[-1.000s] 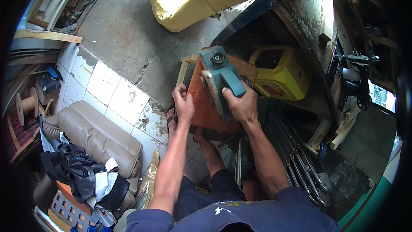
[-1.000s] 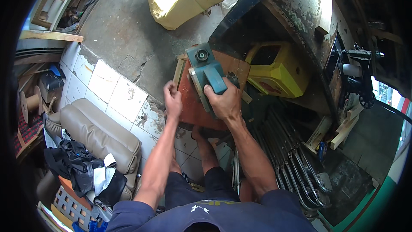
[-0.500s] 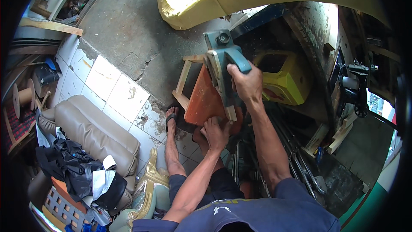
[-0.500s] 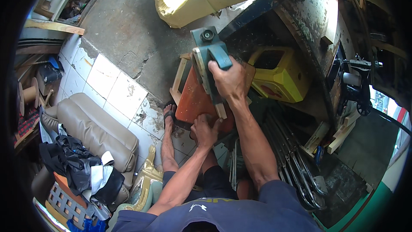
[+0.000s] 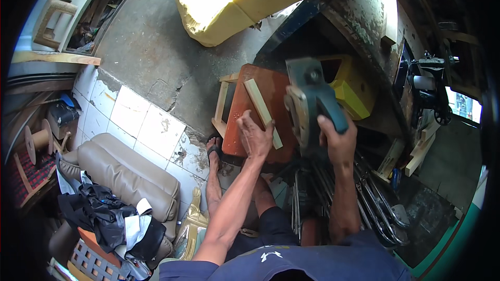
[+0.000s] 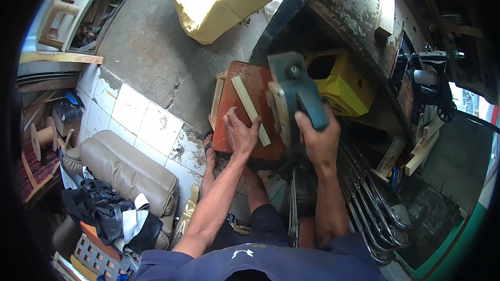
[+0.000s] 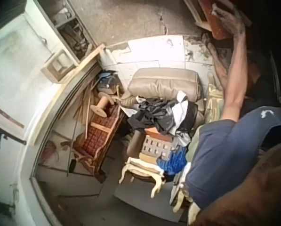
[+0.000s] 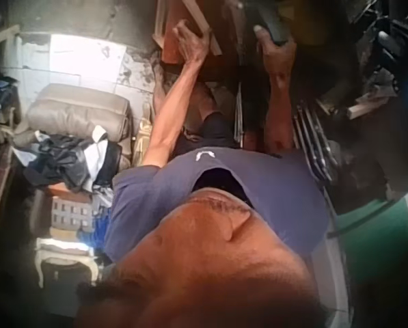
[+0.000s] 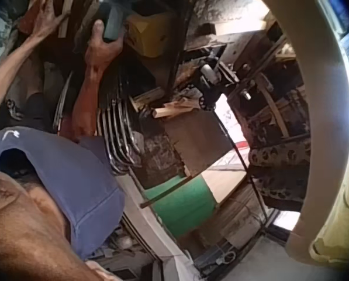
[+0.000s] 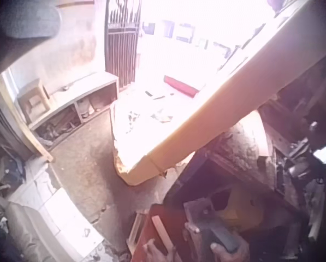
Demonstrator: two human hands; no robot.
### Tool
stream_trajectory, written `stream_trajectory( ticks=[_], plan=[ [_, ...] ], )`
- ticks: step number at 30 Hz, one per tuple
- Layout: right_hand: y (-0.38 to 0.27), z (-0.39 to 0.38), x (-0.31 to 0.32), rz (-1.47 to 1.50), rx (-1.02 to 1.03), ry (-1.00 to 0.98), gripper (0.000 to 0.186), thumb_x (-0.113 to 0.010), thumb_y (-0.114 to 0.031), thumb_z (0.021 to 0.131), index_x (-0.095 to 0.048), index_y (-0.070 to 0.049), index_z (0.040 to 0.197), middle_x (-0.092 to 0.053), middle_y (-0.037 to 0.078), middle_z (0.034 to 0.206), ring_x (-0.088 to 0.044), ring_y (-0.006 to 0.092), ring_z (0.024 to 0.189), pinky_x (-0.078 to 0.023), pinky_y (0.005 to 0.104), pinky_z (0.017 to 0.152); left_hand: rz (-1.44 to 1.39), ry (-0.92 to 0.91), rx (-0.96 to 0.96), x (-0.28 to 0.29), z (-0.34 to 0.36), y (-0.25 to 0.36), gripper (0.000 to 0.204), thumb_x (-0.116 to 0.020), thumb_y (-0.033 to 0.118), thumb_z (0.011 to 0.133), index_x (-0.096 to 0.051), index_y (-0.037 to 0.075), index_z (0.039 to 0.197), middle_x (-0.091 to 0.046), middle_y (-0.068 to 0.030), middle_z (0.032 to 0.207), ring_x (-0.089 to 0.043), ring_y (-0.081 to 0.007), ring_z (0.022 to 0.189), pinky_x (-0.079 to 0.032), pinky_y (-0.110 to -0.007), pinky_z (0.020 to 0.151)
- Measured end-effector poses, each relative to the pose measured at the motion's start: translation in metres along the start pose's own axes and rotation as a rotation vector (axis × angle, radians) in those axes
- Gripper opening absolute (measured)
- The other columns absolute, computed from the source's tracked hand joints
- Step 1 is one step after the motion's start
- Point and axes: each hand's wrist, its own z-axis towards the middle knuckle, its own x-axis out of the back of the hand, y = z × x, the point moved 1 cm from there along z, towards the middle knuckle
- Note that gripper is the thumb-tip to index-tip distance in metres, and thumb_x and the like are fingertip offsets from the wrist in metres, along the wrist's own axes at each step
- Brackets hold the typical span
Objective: The person measures a piece of wood using a tape measure and a marker, then saws it by hand, and finally smooths the surface with an electric planer.
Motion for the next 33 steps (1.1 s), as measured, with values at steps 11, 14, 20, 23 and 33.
stream_trajectory(
  ticks=[11,14,20,23,33],
  plan=[
    [0.094,-0.088,0.065,-0.143,-0.205,0.053,0.038,-0.076,-0.024,0.082,-0.066,0.002,0.108,-0.073,0.013,0.084,-0.071,0.0206,0.075,-0.055,0.0354,0.070,0.358,0.093,-0.054,-0.013,0.019,0.000,0.081,-0.079,0.015,0.079,-0.032,-0.002,0.142,-0.036,-0.0227,0.129,-0.042,-0.0430,0.122,-0.041,-0.052,0.100],
    [0.097,-0.103,0.075,-0.188,-0.219,-0.028,0.039,-0.077,-0.025,0.082,-0.066,0.002,0.109,-0.073,0.015,0.086,-0.073,0.0222,0.080,-0.055,0.0362,0.073,0.134,-0.014,-0.008,-0.012,0.024,0.009,0.084,-0.079,0.015,0.079,-0.028,-0.002,0.144,-0.042,-0.0239,0.127,-0.047,-0.0398,0.119,-0.043,-0.050,0.100],
    [0.108,-0.115,0.078,-0.052,-0.249,-0.006,0.038,-0.077,-0.026,0.081,-0.066,0.000,0.106,-0.073,0.015,0.085,-0.072,0.0211,0.078,-0.055,0.0351,0.071,-0.311,-0.097,-0.089,-0.028,0.004,0.024,0.062,-0.071,0.010,0.089,-0.040,0.000,0.141,-0.061,-0.0260,0.123,-0.065,-0.0364,0.111,-0.054,-0.044,0.089],
    [0.107,-0.114,0.078,-0.078,-0.228,-0.020,0.038,-0.077,-0.026,0.081,-0.066,0.001,0.105,-0.073,0.014,0.083,-0.072,0.0208,0.076,-0.055,0.0348,0.069,0.026,-0.223,0.146,-0.022,-0.005,0.032,0.051,-0.070,0.020,0.092,-0.051,0.002,0.135,-0.068,-0.0254,0.120,-0.068,-0.0380,0.112,-0.054,-0.044,0.093],
    [0.123,-0.124,0.043,-0.225,-0.035,-0.163,0.034,-0.077,-0.026,0.079,-0.064,0.000,0.097,-0.070,0.019,0.074,-0.073,0.0353,0.069,-0.057,0.0416,0.063,-0.199,-0.015,-0.205,-0.009,0.128,0.009,0.046,-0.046,0.031,0.103,-0.051,0.004,0.140,-0.071,-0.0203,0.115,-0.068,-0.0370,0.107,-0.052,-0.044,0.092]
  ],
)
